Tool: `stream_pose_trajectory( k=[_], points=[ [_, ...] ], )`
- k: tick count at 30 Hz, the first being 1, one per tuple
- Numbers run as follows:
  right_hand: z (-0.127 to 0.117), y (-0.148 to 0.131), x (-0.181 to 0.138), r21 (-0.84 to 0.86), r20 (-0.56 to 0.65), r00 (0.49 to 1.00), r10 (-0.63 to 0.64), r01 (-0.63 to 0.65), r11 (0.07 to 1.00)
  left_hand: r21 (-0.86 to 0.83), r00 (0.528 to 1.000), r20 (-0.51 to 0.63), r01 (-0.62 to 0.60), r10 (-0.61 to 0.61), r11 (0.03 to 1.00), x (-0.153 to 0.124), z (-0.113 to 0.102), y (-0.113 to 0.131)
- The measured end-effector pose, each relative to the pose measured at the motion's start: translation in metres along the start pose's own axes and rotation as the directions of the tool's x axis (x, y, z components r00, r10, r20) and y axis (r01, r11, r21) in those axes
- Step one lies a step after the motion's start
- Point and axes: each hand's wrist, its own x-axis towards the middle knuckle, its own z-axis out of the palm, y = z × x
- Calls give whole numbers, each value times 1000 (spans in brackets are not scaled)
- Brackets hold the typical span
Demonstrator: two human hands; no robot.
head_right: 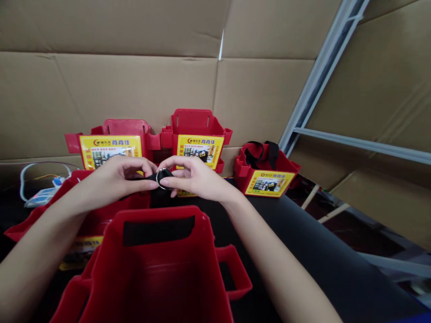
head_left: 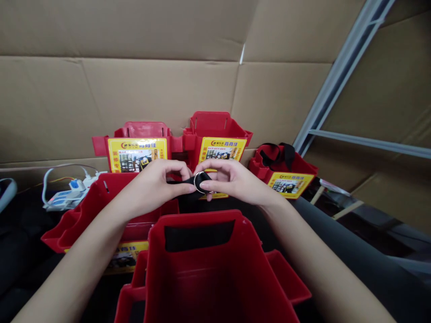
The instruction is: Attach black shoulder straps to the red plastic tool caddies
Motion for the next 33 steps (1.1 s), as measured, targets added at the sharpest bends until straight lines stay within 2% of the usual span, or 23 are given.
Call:
stream_pose_trajectory(
  k=[5, 11, 17, 21, 24, 27, 29, 33],
  points=[
    [0, 1, 2, 29, -62, 998, -10, 12, 1000, 163, 996, -80, 40, -27, 986, 2, 4, 1],
    [5, 0, 1, 75, -35, 999, -33, 36, 997, 216, 994, -95, 67, -47, 974, 2, 10, 4],
    [5, -1, 1, 58, -68, 994, -89, 93, 994, 224, 971, -240, 54, 1, 973, 2, 13, 3],
    [6, -1, 3, 44, -163, 982, -92, 100, 994, 143, 982, -185, 67, -40, 987, 2, 11, 1],
    [9, 0, 4, 106, -277, 957, -85, 118, 987, 63, 977, -212, 46, -31, 997, 2, 9, 1],
    [12, 2, 7, 197, -356, 933, -51, 128, 972, -31, 983, -156, 94, -98, 995, 2, 10, 3],
    [13, 4, 8, 284, -382, 924, -3, 120, 951, -80, 983, -115, 137, -146, 987, 3, 12, 3],
    [13, 7, 10, 412, -354, 929, 109, 50, 910, -110, 968, -176, 160, -178, 981, 4, 16, -1]
  ],
)
